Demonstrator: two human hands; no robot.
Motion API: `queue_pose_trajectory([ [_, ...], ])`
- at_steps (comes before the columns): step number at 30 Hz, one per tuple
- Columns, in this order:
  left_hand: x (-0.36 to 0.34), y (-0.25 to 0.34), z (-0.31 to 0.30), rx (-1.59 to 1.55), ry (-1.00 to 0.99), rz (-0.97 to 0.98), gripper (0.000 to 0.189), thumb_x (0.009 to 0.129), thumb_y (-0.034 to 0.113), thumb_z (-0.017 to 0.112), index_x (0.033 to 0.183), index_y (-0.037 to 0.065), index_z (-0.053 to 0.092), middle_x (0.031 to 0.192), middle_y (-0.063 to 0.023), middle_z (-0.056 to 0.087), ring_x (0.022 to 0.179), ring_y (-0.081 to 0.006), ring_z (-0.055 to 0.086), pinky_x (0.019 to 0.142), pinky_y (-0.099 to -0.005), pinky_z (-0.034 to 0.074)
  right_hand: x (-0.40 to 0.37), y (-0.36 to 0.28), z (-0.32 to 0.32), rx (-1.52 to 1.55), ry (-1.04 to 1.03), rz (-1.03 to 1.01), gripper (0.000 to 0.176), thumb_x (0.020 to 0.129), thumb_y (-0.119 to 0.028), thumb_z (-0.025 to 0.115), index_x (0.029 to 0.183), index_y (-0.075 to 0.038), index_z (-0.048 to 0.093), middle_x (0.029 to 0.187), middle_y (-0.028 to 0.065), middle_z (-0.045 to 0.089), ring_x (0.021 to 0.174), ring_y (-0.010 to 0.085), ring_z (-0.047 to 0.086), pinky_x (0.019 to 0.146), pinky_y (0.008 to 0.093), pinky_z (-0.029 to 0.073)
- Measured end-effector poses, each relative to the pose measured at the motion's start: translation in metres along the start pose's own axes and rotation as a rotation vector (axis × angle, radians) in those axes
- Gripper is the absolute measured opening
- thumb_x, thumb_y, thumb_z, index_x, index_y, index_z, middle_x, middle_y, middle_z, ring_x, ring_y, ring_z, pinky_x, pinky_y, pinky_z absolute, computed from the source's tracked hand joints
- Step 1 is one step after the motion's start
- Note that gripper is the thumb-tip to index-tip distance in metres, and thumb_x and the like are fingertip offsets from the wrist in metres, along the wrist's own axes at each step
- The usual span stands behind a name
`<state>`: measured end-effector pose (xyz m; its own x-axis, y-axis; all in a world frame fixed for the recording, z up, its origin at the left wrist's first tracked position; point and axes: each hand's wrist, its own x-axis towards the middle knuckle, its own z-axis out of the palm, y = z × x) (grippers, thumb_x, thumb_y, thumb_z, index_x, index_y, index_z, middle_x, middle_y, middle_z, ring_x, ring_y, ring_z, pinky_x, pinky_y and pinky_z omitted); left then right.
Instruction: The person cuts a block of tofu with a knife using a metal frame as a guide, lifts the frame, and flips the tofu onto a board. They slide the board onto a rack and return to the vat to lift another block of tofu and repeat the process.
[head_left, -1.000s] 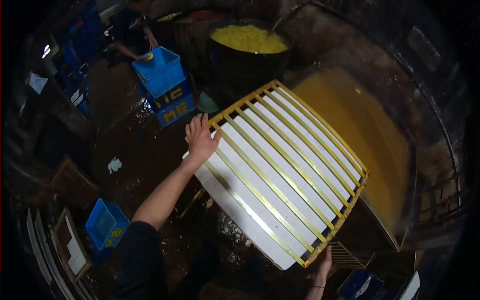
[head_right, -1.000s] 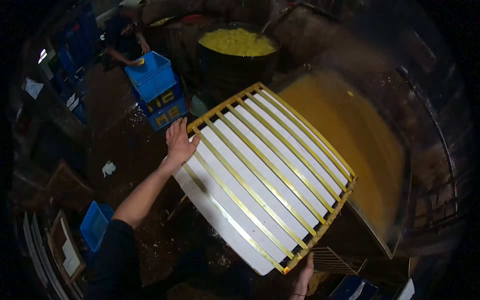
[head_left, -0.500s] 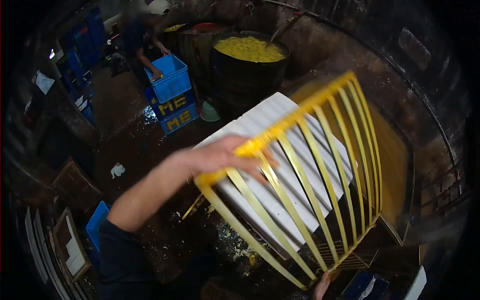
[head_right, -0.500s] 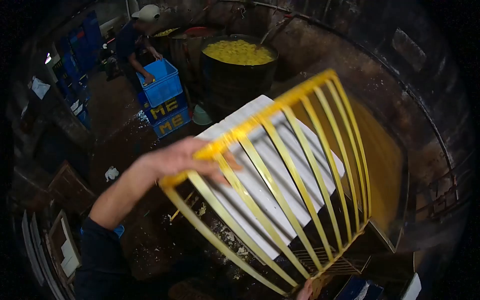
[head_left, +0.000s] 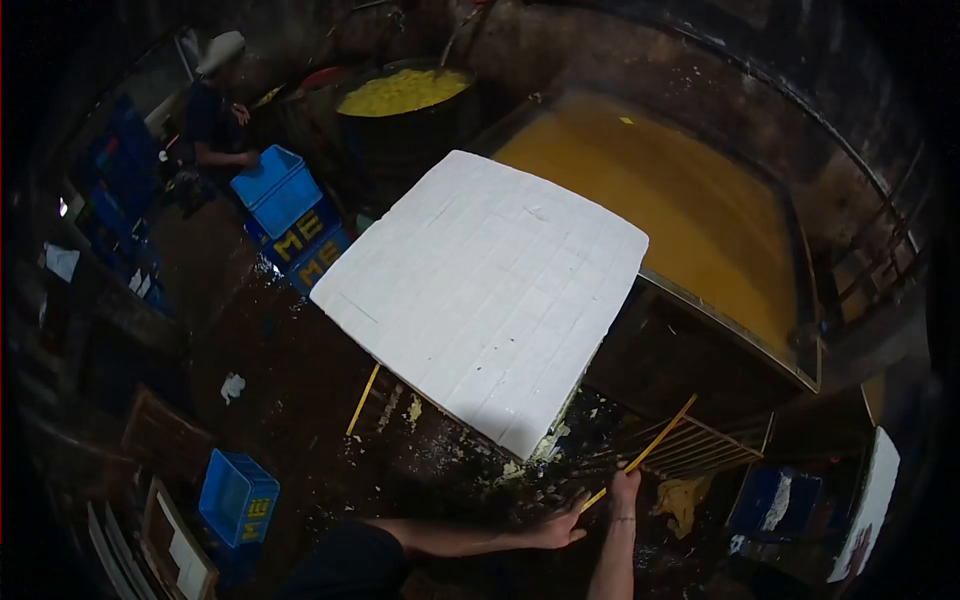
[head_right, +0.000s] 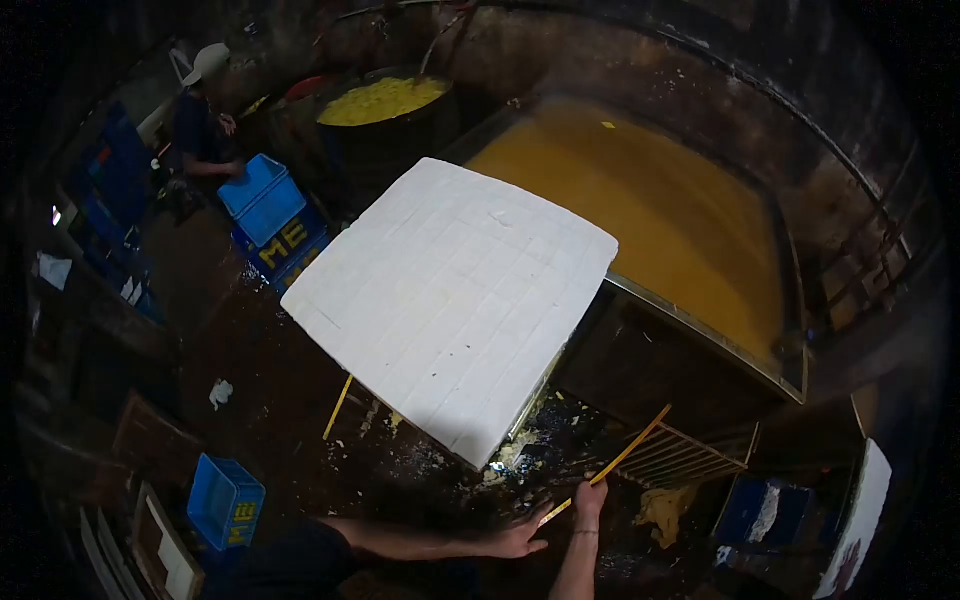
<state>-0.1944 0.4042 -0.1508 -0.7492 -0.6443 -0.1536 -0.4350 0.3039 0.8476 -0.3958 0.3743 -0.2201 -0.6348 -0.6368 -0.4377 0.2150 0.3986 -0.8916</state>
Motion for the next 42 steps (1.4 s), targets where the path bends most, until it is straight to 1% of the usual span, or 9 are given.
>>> queue_pose_trajectory([
  [1, -0.003, -0.01, 0.007, 0.093, 0.199, 0.23, 0.074, 0.089, 0.026, 0.06, 0.147, -0.003, 0.023, 0.142, -0.0307, 0.039, 0.13, -0.0435, 0.041, 0.108, -0.0448, 0.035, 0.028, 0.042, -0.006, 0.077, 0.012, 0.138, 0.025, 0.09, -0.01, 0.056, 0.112, 0.003, 0.057, 0.099, 0.009, 0.062, 0.085, 0.0191, 0.06, 0.075, 0.0324, 0.05],
  [2, -0.009, -0.006, -0.013, -0.254, -0.19, 0.023, 0.087, 0.091, 0.031, 0.061, 0.151, -0.003, 0.009, 0.155, -0.027, 0.016, 0.143, -0.0341, 0.024, 0.115, -0.0389, 0.023, 0.069, 0.108, -0.016, 0.06, 0.08, 0.218, 0.025, 0.091, -0.012, 0.055, 0.111, 0.003, 0.058, 0.095, 0.0089, 0.063, 0.084, 0.0204, 0.061, 0.074, 0.0329, 0.051],
  [5, -0.027, -0.009, -0.084, -0.329, -0.508, -0.106, 0.07, 0.096, 0.035, 0.055, 0.151, 0.006, 0.023, 0.146, -0.0197, 0.041, 0.133, -0.0273, 0.043, 0.108, -0.036, 0.036, 0.089, 0.157, -0.006, 0.187, 0.169, 0.416, 0.027, 0.091, -0.019, 0.057, 0.106, 0.002, 0.06, 0.086, 0.0102, 0.064, 0.081, 0.0234, 0.062, 0.072, 0.0358, 0.054],
  [12, -0.133, -0.024, -0.214, -0.161, -0.004, -0.304, 0.039, 0.093, 0.014, 0.062, 0.131, 0.008, 0.054, 0.116, -0.0112, 0.067, 0.107, -0.0208, 0.065, 0.093, -0.0334, 0.051, 0.074, 0.194, 0.014, -0.206, -0.146, 0.353, 0.033, 0.08, -0.024, 0.067, 0.101, 0.002, 0.064, 0.084, 0.0127, 0.064, 0.077, 0.0248, 0.063, 0.072, 0.038, 0.054],
  [19, -0.22, -0.197, -0.244, -0.244, 0.796, -0.267, 0.026, 0.088, 0.0, 0.054, 0.113, 0.001, 0.06, 0.095, -0.0052, 0.066, 0.081, -0.0117, 0.061, 0.074, -0.0242, 0.05, -0.086, -0.049, 0.071, -0.01, 0.049, -0.398, 0.018, 0.088, -0.006, 0.057, 0.103, 0.002, 0.064, 0.093, 0.0027, 0.067, 0.079, 0.0077, 0.056, 0.076, 0.0229, 0.047],
  [21, -0.21, -0.197, -0.287, -0.91, 1.016, -0.268, 0.022, 0.086, -0.003, 0.051, 0.106, 0.0, 0.06, 0.09, -0.0028, 0.059, 0.077, -0.0103, 0.056, 0.069, -0.0225, 0.048, -0.136, -0.1, 0.097, 0.084, 0.017, -0.315, 0.019, 0.094, -0.01, 0.057, 0.106, 0.002, 0.064, 0.096, 0.0033, 0.068, 0.08, 0.007, 0.055, 0.076, 0.0229, 0.046],
  [23, -0.2, -0.223, -0.323, -0.275, 1.108, -0.329, 0.021, 0.086, -0.005, 0.049, 0.105, 0.001, 0.058, 0.086, -0.0016, 0.056, 0.073, -0.0077, 0.053, 0.064, -0.021, 0.045, -0.17, -0.124, 0.132, 0.071, 0.026, -0.322, 0.032, 0.095, -0.016, 0.061, 0.118, 0.006, 0.061, 0.102, 0.0078, 0.068, 0.094, 0.0113, 0.06, 0.083, 0.0238, 0.047],
  [33, -0.159, -0.239, -0.5, -0.418, 1.072, -0.33, 0.024, 0.092, 0.002, 0.051, 0.116, 0.004, 0.054, 0.091, -0.0021, 0.058, 0.082, -0.0114, 0.06, 0.068, -0.0237, 0.048, -0.222, -0.15, 0.231, -0.503, 0.716, -0.498, 0.041, 0.084, -0.018, 0.072, 0.115, 0.008, 0.063, 0.104, 0.0236, 0.069, 0.098, 0.0234, 0.067, 0.084, 0.035, 0.05],
  [42, -0.104, -0.257, -0.567, -0.574, 1.046, -0.234, 0.029, 0.094, 0.008, 0.054, 0.123, 0.004, 0.053, 0.113, -0.008, 0.057, 0.095, -0.0162, 0.06, 0.077, -0.0266, 0.049, -0.195, -0.199, 0.208, 0.279, 0.406, -0.229, 0.039, 0.084, -0.012, 0.074, 0.115, 0.01, 0.062, 0.102, 0.0103, 0.069, 0.087, 0.0116, 0.063, 0.077, 0.0235, 0.049],
])
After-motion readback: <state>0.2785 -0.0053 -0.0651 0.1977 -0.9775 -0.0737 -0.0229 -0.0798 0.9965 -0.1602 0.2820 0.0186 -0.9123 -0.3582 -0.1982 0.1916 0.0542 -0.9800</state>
